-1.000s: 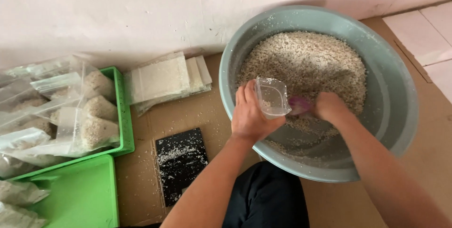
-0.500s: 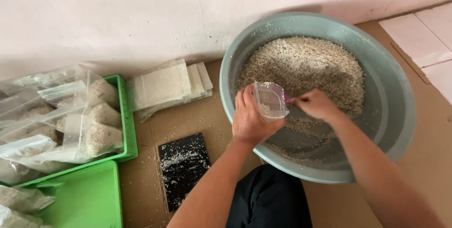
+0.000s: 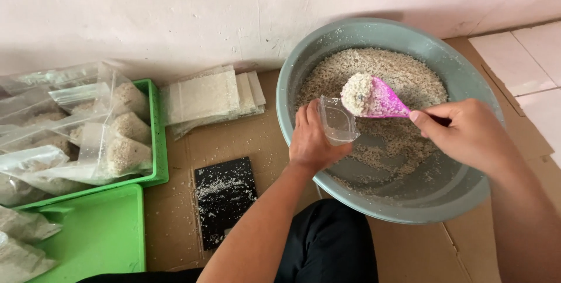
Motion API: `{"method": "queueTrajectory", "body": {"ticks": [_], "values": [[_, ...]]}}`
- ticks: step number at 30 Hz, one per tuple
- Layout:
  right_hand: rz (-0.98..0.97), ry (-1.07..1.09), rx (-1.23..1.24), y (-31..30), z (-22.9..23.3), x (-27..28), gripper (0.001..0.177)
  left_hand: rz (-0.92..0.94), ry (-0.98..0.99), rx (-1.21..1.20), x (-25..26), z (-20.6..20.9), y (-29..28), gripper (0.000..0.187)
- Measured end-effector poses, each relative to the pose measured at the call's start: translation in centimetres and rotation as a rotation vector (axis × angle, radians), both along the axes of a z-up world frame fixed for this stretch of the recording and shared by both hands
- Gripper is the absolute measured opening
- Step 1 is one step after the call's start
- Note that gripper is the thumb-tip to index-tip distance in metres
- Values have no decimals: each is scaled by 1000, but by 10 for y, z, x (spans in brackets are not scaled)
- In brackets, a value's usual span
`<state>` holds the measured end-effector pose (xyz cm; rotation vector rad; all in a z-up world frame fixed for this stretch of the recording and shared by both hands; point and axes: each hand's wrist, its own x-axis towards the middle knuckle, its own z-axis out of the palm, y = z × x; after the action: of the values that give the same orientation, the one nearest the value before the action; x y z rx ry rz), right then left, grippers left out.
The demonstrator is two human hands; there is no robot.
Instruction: Packaging white grains into small plastic bags by scooping from a large basin, weighing on a digital scale, and organizing into a crate.
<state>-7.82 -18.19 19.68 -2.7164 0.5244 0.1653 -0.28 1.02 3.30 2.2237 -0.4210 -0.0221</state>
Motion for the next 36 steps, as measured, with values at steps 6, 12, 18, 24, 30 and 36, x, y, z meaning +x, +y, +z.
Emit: {"method": "queueTrajectory", "body": {"ticks": [6, 12, 18, 24, 30, 36], "values": [[175, -45, -109, 16, 3, -7, 41, 8, -40, -29, 0, -3, -1, 119], [395, -100, -498, 37, -13, -14, 38, 15, -66, -49, 2, -8, -2, 117], [456, -218, -706, 59, -14, -23, 29, 18, -134, -62, 3, -17, -5, 119], [176, 138, -599, 31, 29, -3, 52, 27, -93, -73, 0, -7, 0, 115], [52, 302, -255, -43, -113, 74, 35, 49, -347, -196, 3, -30, -3, 108], [157, 123, -23, -21, -213, 96, 42, 118, -402, -281, 1, -26, -5, 101]]}}
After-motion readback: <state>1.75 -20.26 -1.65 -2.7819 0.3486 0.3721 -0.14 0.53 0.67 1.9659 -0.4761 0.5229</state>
